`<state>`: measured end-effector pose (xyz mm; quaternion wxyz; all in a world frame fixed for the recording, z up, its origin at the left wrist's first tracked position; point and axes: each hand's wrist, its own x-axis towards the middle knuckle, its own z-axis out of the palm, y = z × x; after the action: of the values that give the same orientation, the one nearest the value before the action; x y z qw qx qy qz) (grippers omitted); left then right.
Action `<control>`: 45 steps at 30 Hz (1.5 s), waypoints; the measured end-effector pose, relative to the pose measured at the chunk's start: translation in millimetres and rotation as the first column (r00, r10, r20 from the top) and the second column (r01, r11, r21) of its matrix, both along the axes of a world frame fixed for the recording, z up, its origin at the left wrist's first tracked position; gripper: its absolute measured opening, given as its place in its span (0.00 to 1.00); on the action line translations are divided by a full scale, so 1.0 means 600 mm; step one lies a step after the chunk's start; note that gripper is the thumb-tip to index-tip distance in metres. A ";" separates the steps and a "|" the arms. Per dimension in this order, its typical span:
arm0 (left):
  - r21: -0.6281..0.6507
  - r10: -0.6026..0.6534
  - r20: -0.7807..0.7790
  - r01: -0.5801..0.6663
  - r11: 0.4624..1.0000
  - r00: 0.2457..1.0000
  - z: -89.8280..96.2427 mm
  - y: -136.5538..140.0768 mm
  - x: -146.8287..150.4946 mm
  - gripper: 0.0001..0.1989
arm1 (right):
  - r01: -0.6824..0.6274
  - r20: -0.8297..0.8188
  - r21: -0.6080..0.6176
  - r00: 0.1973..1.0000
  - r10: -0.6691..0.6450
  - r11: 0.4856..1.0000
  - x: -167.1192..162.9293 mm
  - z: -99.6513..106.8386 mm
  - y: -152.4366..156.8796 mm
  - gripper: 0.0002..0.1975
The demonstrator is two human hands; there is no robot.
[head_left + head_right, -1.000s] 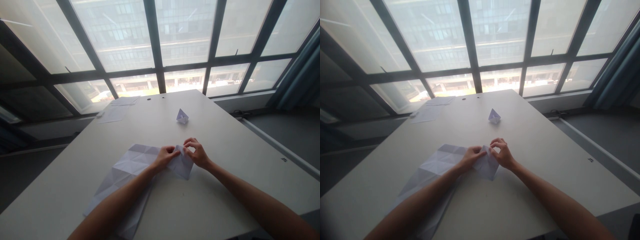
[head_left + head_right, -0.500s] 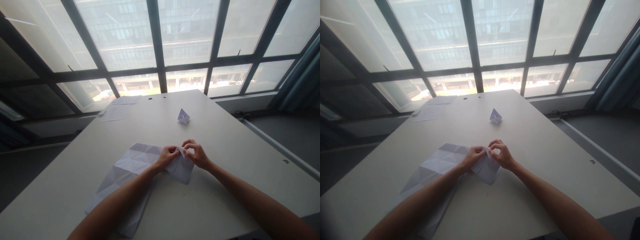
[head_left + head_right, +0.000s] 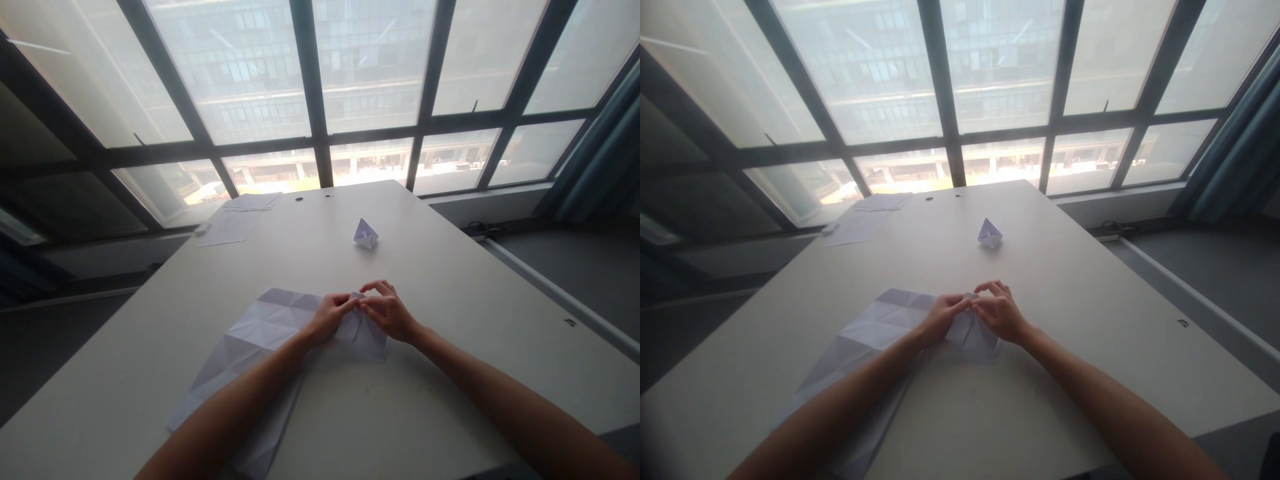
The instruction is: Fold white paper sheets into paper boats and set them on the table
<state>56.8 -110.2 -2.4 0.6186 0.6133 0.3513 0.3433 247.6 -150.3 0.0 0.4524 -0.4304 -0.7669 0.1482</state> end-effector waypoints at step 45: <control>-0.009 0.040 -0.001 -0.040 0.999 0.999 -0.002 0.001 0.001 0.22 | -0.187 -0.349 -0.496 0.937 0.003 0.848 0.014 -0.026 0.021 0.20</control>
<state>57.3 -109.8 -3.6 0.6143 0.6034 0.3654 0.3536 256.0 -137.5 -15.8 0.4343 -0.4660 -0.6302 0.4439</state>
